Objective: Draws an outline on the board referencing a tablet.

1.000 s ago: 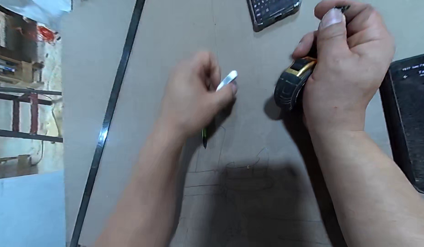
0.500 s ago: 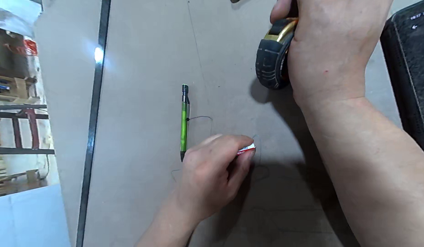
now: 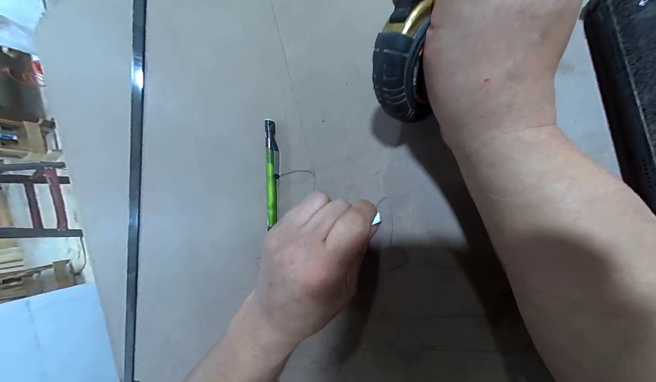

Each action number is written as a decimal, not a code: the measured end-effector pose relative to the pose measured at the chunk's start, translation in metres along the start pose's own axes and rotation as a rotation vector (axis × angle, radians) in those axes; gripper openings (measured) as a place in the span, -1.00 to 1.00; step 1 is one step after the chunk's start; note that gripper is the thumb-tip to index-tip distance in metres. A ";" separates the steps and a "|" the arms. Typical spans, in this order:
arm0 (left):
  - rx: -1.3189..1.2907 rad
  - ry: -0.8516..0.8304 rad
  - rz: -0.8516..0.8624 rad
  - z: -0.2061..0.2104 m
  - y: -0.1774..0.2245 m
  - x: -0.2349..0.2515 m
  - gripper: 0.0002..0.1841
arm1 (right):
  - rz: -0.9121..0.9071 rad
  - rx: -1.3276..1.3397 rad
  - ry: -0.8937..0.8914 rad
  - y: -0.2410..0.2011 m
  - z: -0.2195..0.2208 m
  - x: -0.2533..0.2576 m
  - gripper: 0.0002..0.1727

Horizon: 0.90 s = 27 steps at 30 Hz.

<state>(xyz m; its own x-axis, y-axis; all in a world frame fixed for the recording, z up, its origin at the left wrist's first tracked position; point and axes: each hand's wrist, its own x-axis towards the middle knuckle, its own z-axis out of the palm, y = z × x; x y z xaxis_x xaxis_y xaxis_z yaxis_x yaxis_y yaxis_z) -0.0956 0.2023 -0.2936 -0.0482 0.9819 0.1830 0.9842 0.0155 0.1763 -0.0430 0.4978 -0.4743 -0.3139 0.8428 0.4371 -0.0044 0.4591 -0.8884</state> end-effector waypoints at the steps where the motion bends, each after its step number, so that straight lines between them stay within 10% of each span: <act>1: 0.006 -0.013 -0.006 -0.002 0.000 -0.003 -0.81 | -0.006 -0.015 0.000 0.000 0.000 -0.001 -0.77; 14: -0.056 -0.053 0.020 -0.002 -0.005 0.011 -0.80 | 0.019 0.136 -0.053 -0.011 -0.010 0.007 -0.69; 20: -0.138 0.153 -0.371 -0.030 -0.062 -0.022 -0.71 | 0.026 0.191 -0.059 -0.013 -0.015 0.015 -0.71; 27: 0.047 -0.147 -0.748 -0.059 -0.095 -0.024 -0.46 | 0.059 0.105 -0.074 -0.007 -0.021 0.007 -0.82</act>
<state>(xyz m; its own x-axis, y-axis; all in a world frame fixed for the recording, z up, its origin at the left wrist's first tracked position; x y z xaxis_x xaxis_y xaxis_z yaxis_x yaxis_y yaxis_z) -0.1977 0.1666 -0.2576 -0.6852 0.7214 -0.1004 0.7044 0.6914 0.1604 -0.0256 0.5064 -0.4621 -0.3857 0.8428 0.3754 -0.0821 0.3739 -0.9238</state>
